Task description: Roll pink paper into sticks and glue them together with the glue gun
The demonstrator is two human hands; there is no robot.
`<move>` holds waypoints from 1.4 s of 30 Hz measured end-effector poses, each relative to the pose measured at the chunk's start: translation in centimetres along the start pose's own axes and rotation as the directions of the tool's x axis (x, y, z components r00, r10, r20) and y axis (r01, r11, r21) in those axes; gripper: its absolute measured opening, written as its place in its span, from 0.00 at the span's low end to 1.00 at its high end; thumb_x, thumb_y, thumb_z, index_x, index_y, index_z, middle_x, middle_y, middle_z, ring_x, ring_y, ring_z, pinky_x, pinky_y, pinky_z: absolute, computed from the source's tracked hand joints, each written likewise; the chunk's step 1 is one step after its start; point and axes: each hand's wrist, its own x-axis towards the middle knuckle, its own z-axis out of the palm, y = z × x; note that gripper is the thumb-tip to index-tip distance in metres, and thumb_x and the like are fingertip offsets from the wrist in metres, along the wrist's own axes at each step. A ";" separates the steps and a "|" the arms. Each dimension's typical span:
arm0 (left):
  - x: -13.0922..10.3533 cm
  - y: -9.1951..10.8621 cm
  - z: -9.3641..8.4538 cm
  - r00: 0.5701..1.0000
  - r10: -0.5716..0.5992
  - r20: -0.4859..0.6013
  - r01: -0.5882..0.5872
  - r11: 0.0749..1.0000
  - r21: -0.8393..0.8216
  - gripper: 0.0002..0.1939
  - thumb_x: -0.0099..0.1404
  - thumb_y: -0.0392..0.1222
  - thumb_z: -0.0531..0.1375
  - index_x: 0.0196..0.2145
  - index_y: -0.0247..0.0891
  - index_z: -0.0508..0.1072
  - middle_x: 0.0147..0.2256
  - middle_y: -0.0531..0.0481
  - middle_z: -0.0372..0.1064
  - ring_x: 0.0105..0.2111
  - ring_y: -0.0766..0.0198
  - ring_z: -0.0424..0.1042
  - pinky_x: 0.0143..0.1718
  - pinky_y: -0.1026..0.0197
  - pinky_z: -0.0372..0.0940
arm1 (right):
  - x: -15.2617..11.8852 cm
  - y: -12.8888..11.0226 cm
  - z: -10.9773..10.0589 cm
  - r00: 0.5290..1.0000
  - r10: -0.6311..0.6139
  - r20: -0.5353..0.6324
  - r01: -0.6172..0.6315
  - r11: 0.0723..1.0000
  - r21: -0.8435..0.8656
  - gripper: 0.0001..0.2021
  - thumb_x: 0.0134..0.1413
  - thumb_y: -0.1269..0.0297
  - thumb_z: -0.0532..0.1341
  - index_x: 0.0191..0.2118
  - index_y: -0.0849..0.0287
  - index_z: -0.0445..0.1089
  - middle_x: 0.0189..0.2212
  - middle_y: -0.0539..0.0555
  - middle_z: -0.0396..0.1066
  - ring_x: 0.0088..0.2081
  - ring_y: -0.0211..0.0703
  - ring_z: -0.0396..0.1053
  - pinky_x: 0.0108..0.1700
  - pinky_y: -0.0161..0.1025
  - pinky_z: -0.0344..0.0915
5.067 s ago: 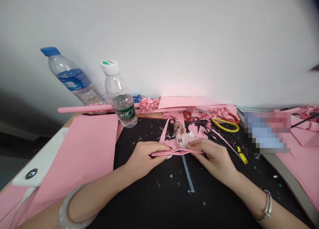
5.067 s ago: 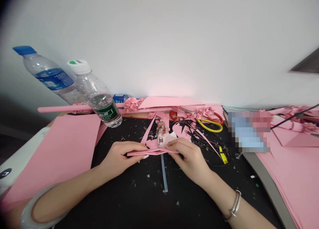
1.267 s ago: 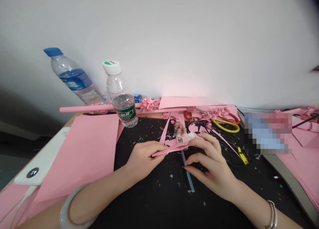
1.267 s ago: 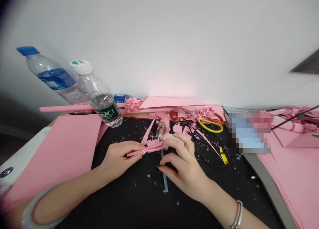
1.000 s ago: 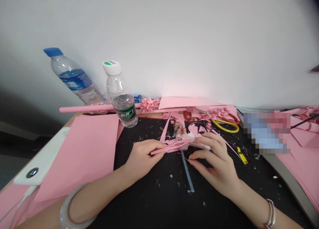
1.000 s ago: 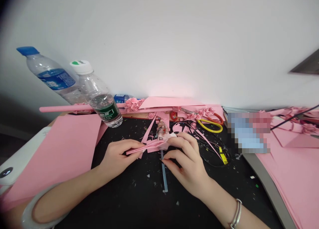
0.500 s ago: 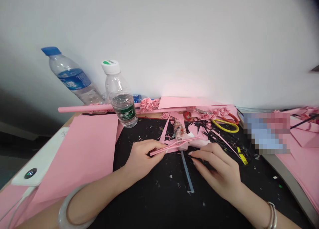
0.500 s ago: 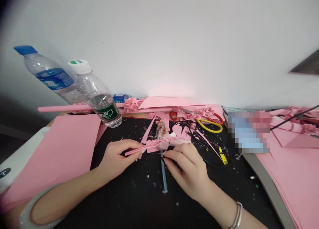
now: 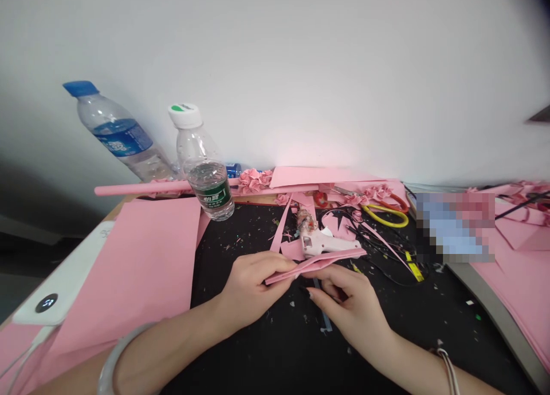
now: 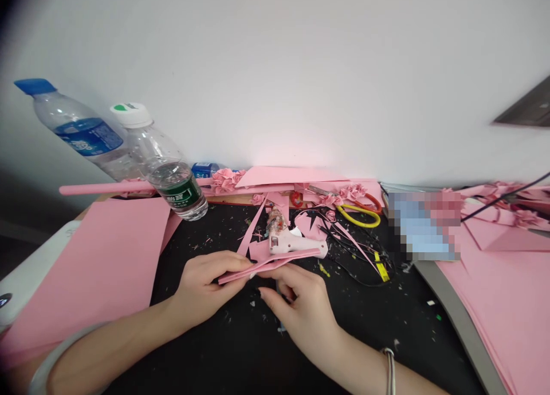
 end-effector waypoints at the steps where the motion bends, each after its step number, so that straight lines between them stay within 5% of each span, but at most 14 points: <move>1: 0.0 0.0 0.1 1.000 0.000 0.010 0.000 1.000 -0.004 0.06 0.58 0.29 0.60 0.33 0.35 0.76 0.31 0.47 0.76 0.30 0.66 0.75 0.33 0.67 0.70 | 0.0 -0.1 0.1 1.000 0.022 0.005 -0.022 0.999 0.033 0.04 0.50 0.70 0.60 0.31 0.58 0.73 0.15 0.43 0.51 0.17 0.33 0.52 0.20 0.31 0.53; 8: 0.0 -0.6 -0.5 0.994 -0.107 -0.036 0.109 0.991 0.077 0.07 0.56 0.29 0.61 0.32 0.35 0.76 0.31 0.48 0.76 0.30 0.65 0.74 0.33 0.67 0.69 | 0.0 -0.1 -0.6 1.000 -0.020 0.003 0.019 0.986 0.167 0.06 0.53 0.71 0.59 0.29 0.58 0.73 0.19 0.48 0.61 0.21 0.35 0.59 0.22 0.32 0.56; 12: 0.2 -1.0 -0.8 0.981 -0.186 -0.055 0.191 0.974 0.122 0.06 0.56 0.29 0.61 0.30 0.36 0.76 0.29 0.51 0.76 0.28 0.66 0.73 0.30 0.67 0.66 | 0.0 0.3 -1.4 0.990 -0.131 -0.053 0.140 0.957 0.253 0.06 0.54 0.72 0.59 0.31 0.57 0.72 0.31 0.53 0.65 0.33 0.39 0.65 0.34 0.35 0.62; 15: 0.3 -1.1 -0.9 0.973 -0.225 -0.041 0.229 0.964 0.133 0.07 0.55 0.29 0.60 0.30 0.37 0.77 0.29 0.52 0.76 0.28 0.66 0.73 0.29 0.67 0.65 | -0.1 0.4 -1.9 0.993 -0.090 -0.071 0.110 0.915 0.388 0.05 0.56 0.70 0.57 0.31 0.56 0.70 0.43 0.55 0.65 0.43 0.43 0.65 0.44 0.39 0.62; 18: 0.3 -1.1 -0.8 0.968 -0.250 -0.027 0.251 0.958 0.141 0.08 0.55 0.28 0.60 0.30 0.38 0.77 0.28 0.53 0.76 0.27 0.67 0.73 0.29 0.68 0.64 | 0.2 0.1 -2.2 1.000 0.009 -0.001 -0.006 0.771 0.637 0.06 0.58 0.65 0.56 0.30 0.56 0.66 0.42 0.56 0.70 0.48 0.46 0.63 0.52 0.46 0.57; 21: 0.3 -1.2 -0.8 0.966 -0.256 -0.025 0.257 0.957 0.132 0.07 0.55 0.29 0.60 0.29 0.37 0.76 0.27 0.54 0.75 0.26 0.67 0.72 0.29 0.68 0.64 | 0.7 -0.6 -2.2 0.990 0.080 0.113 -0.139 0.542 0.829 0.08 0.58 0.62 0.57 0.29 0.56 0.63 0.27 0.52 0.71 0.44 0.46 0.67 0.56 0.52 0.52; 25: 0.3 -1.3 -0.8 0.969 -0.247 -0.026 0.248 0.960 0.128 0.07 0.56 0.29 0.60 0.30 0.37 0.77 0.28 0.53 0.76 0.27 0.67 0.73 0.29 0.68 0.64 | 1.0 -1.0 -2.1 0.957 0.143 0.252 -0.284 0.292 0.913 0.08 0.58 0.64 0.57 0.28 0.57 0.61 0.21 0.45 0.63 0.22 0.33 0.62 0.50 0.49 0.62; 27: 0.3 -1.3 -0.8 0.969 -0.245 -0.026 0.247 0.960 0.131 0.07 0.55 0.29 0.60 0.30 0.37 0.77 0.28 0.53 0.76 0.27 0.67 0.73 0.29 0.68 0.64 | 1.0 -1.0 -2.0 0.935 0.162 0.315 -0.345 0.210 0.915 0.08 0.59 0.64 0.56 0.29 0.58 0.61 0.22 0.45 0.61 0.17 0.28 0.54 0.34 0.41 0.69; 30: 0.3 -1.3 -0.9 0.969 -0.245 -0.025 0.246 0.960 0.133 0.07 0.55 0.28 0.60 0.29 0.37 0.77 0.28 0.53 0.76 0.27 0.67 0.73 0.29 0.68 0.64 | 0.9 -0.9 -2.0 0.888 0.206 0.410 -0.444 0.162 0.881 0.09 0.60 0.64 0.54 0.29 0.58 0.61 0.23 0.45 0.57 0.17 0.27 0.45 0.14 0.24 0.52; 33: 0.3 -1.3 -0.9 0.973 -0.229 -0.032 0.231 0.963 0.137 0.08 0.55 0.27 0.60 0.30 0.36 0.77 0.29 0.52 0.76 0.28 0.67 0.73 0.30 0.68 0.64 | 0.8 -0.7 -2.0 0.848 0.254 0.465 -0.520 0.231 0.822 0.07 0.60 0.62 0.54 0.32 0.58 0.62 0.22 0.44 0.54 0.18 0.27 0.39 0.14 0.23 0.38; 37: 0.3 -1.4 -0.9 0.980 -0.194 -0.039 0.197 0.971 0.137 0.08 0.54 0.26 0.60 0.30 0.35 0.77 0.29 0.51 0.76 0.29 0.67 0.73 0.32 0.69 0.65 | 0.7 -0.1 -1.8 0.868 0.236 0.437 -0.496 0.421 0.759 0.09 0.61 0.58 0.53 0.35 0.58 0.64 0.19 0.42 0.48 0.18 0.28 0.38 0.17 0.27 0.37; 42: 0.2 -1.5 -0.9 0.984 -0.166 -0.060 0.173 0.976 0.136 0.09 0.54 0.26 0.60 0.31 0.35 0.76 0.31 0.51 0.76 0.30 0.67 0.74 0.33 0.68 0.66 | 0.4 0.6 -1.9 0.974 0.143 0.175 -0.200 0.904 0.377 0.05 0.60 0.64 0.54 0.34 0.57 0.64 0.18 0.42 0.45 0.19 0.31 0.44 0.21 0.31 0.45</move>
